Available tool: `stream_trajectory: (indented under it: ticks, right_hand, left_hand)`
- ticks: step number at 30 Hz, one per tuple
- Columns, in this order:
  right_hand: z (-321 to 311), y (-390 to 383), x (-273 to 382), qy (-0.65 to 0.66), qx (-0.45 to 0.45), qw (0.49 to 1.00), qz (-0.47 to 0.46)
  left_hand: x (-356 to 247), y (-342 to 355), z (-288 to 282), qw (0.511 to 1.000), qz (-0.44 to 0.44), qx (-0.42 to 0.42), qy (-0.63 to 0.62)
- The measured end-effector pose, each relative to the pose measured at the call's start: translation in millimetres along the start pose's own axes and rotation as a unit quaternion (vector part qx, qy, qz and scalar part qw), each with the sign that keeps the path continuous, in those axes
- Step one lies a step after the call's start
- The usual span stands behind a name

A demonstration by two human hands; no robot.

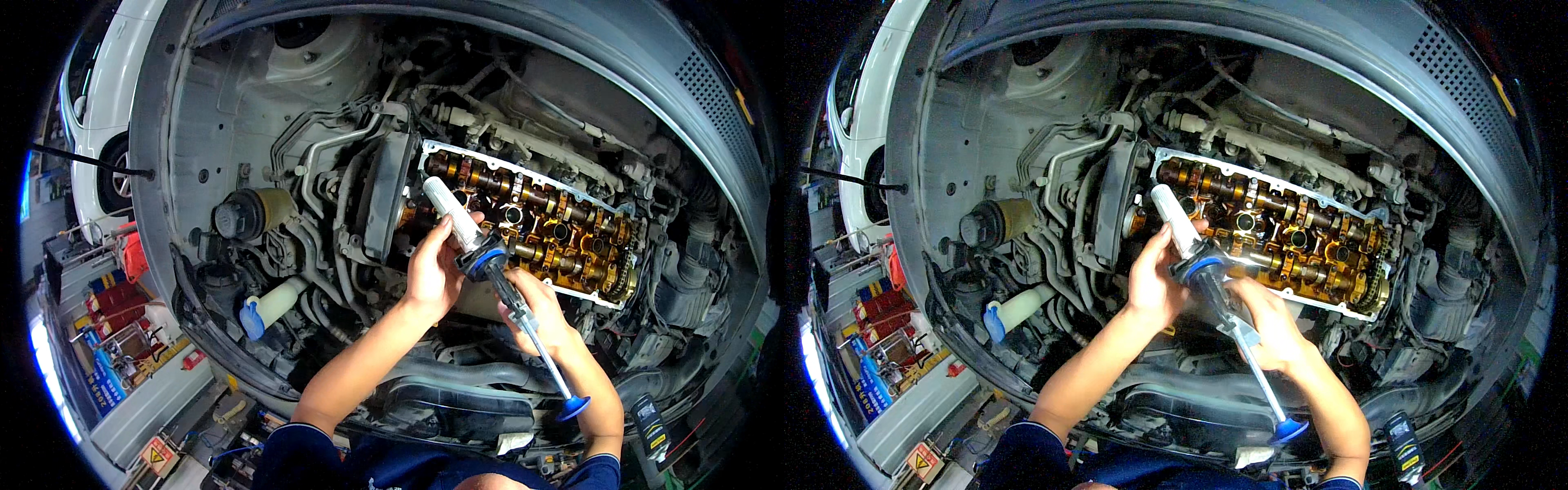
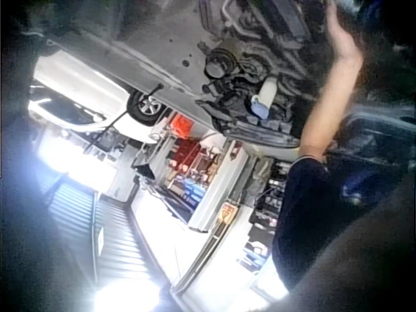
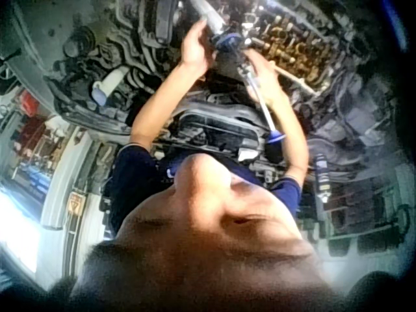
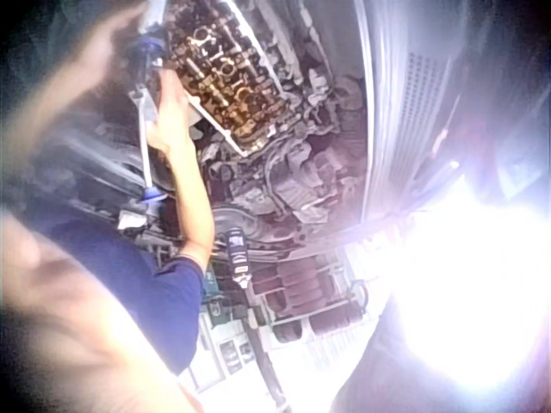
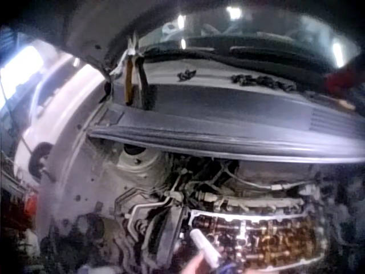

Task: The person applies sealant to the engine block using a caulking gun, then retrieves a dirty valve cover from a tray. They wipe the inside of the valve cover with a cloth and place it onto the engine, adjusting its position to fit over the camshafts.

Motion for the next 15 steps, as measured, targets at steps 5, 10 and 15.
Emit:
stream_trajectory:
  ticks: [5, 10, 15]
  right_hand:
    - [2.3, 2.5, -2.4, 0.007, 0.007, 1.0, 0.014]
    - [2.5, 3.1, -1.6, 0.003, 0.005, 1.0, 0.025]
    - [1.0, 2.5, 0.4, 0.006, 0.007, 1.0, 0.021]
  left_hand:
    - [-0.6, 2.3, 5.3, 0.998, 0.014, -0.069, 0.004]
    - [-1.5, 1.4, 4.9, 0.997, 0.016, -0.07, 0.01]
    - [-0.1, 1.4, 5.8, 0.998, 0.012, -0.064, 0.004]
Point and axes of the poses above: each hand's wrist, its own y-axis towards the middle knuckle, its own z-axis out of the palm, x = y × z, the point moved 4 cm from there along y, towards the middle knuckle, and after that the axes turned 2 degrees about -y, right-handed, at the moved point
